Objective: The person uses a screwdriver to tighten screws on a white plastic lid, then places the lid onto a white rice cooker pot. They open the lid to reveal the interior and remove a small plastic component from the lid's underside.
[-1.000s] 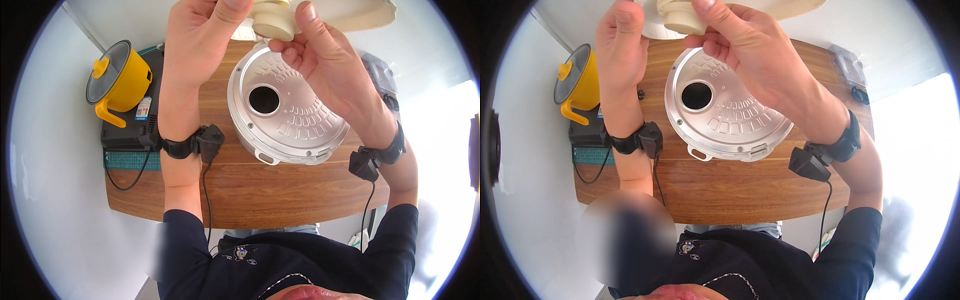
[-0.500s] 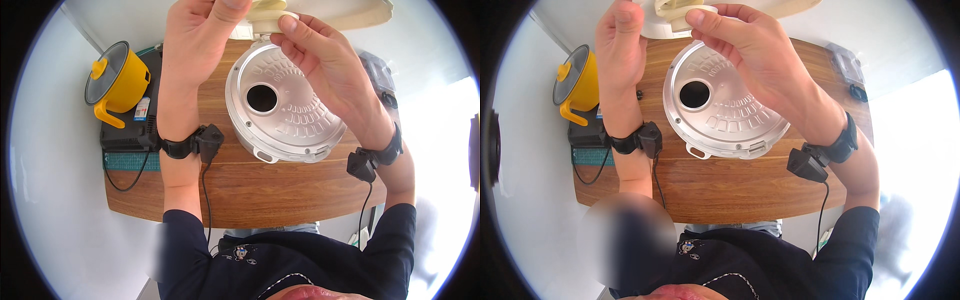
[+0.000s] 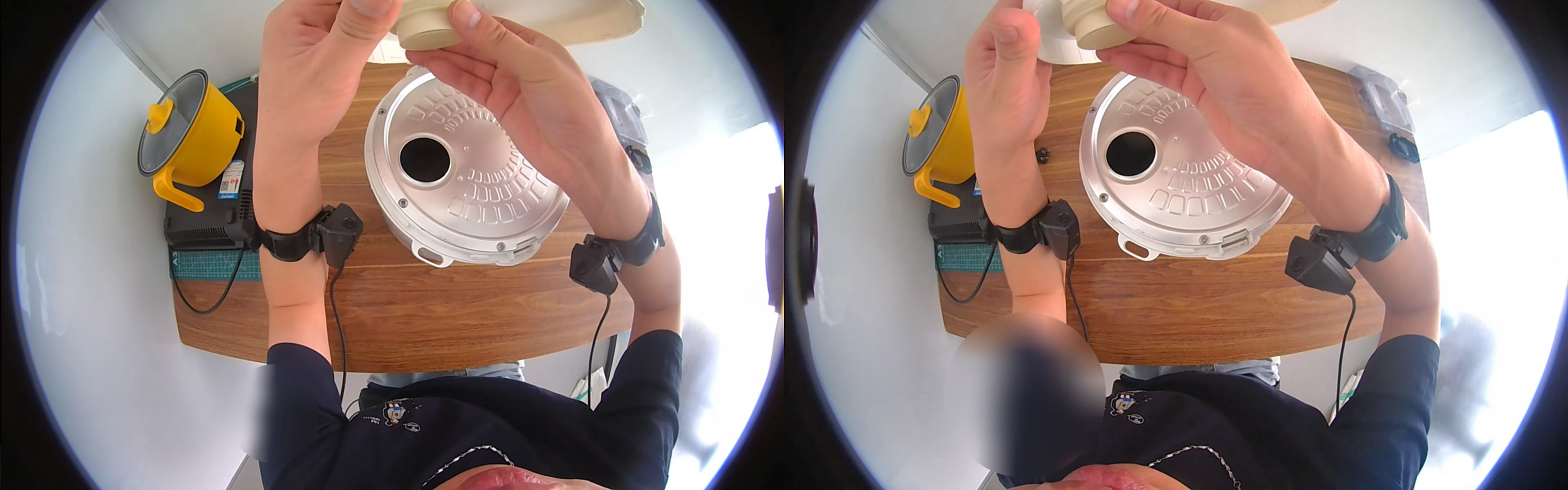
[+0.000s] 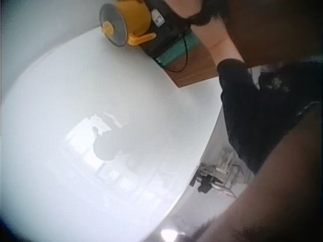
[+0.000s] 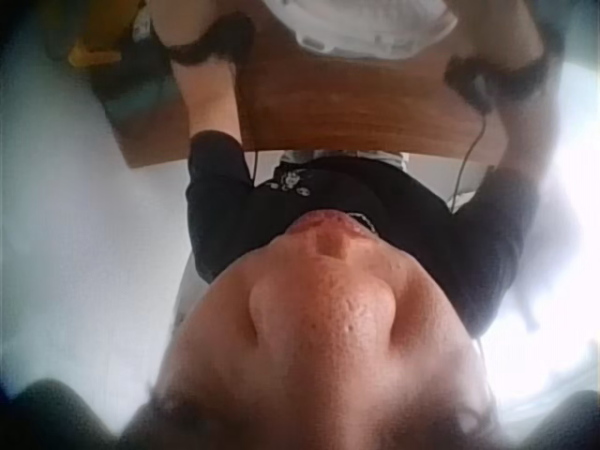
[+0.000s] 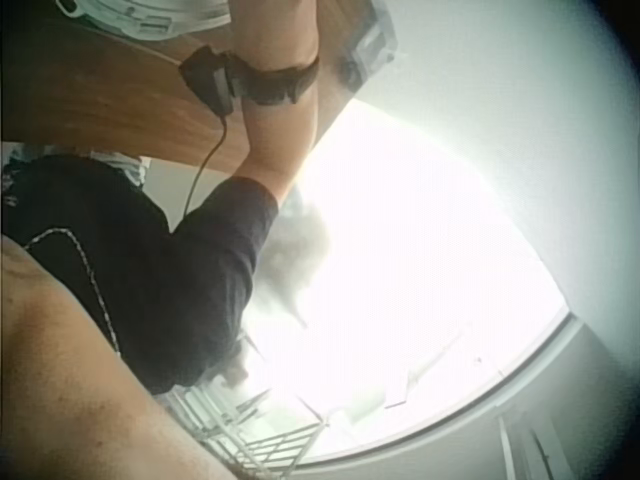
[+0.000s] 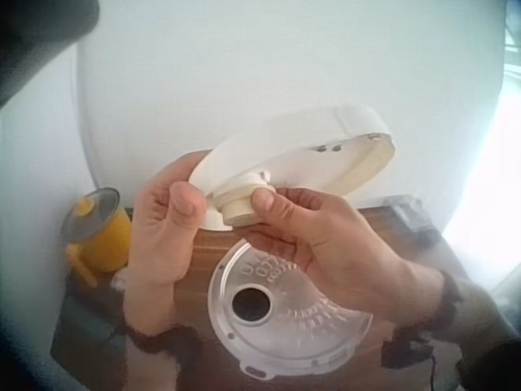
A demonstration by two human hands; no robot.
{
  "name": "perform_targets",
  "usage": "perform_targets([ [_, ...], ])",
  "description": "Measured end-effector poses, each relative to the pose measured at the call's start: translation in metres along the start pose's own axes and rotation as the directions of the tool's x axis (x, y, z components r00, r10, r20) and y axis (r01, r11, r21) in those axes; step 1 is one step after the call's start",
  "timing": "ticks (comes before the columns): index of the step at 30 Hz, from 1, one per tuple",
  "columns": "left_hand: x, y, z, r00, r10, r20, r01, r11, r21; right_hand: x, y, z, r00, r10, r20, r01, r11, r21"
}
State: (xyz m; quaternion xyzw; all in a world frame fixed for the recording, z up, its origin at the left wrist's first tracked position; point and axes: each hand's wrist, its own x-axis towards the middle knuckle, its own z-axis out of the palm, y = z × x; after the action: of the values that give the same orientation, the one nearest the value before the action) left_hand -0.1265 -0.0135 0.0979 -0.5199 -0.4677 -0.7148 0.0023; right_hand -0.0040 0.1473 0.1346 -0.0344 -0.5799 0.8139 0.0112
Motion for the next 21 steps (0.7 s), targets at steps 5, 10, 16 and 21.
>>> perform_targets([
  [5,-0.001,-0.004,0.0,0.999,0.023,-0.027,-0.022,0.999,0.044,0.001,0.002,0.003,0.999,-0.027,-0.017,0.028,0.999,0.034],
  [10,0.0,-0.005,-0.002,1.0,0.024,-0.006,-0.024,0.999,0.041,-0.004,0.0,0.005,0.998,-0.056,0.006,0.056,0.998,0.032],
  [16,0.0,-0.001,-0.002,0.996,-0.046,0.07,0.056,0.986,-0.157,-0.005,0.003,0.0,0.99,-0.096,0.101,0.088,0.993,0.085],
  [21,0.001,0.011,0.008,0.99,-0.142,0.013,0.141,0.989,0.048,-0.007,-0.003,0.002,0.999,-0.037,0.035,0.034,0.997,0.074],
])
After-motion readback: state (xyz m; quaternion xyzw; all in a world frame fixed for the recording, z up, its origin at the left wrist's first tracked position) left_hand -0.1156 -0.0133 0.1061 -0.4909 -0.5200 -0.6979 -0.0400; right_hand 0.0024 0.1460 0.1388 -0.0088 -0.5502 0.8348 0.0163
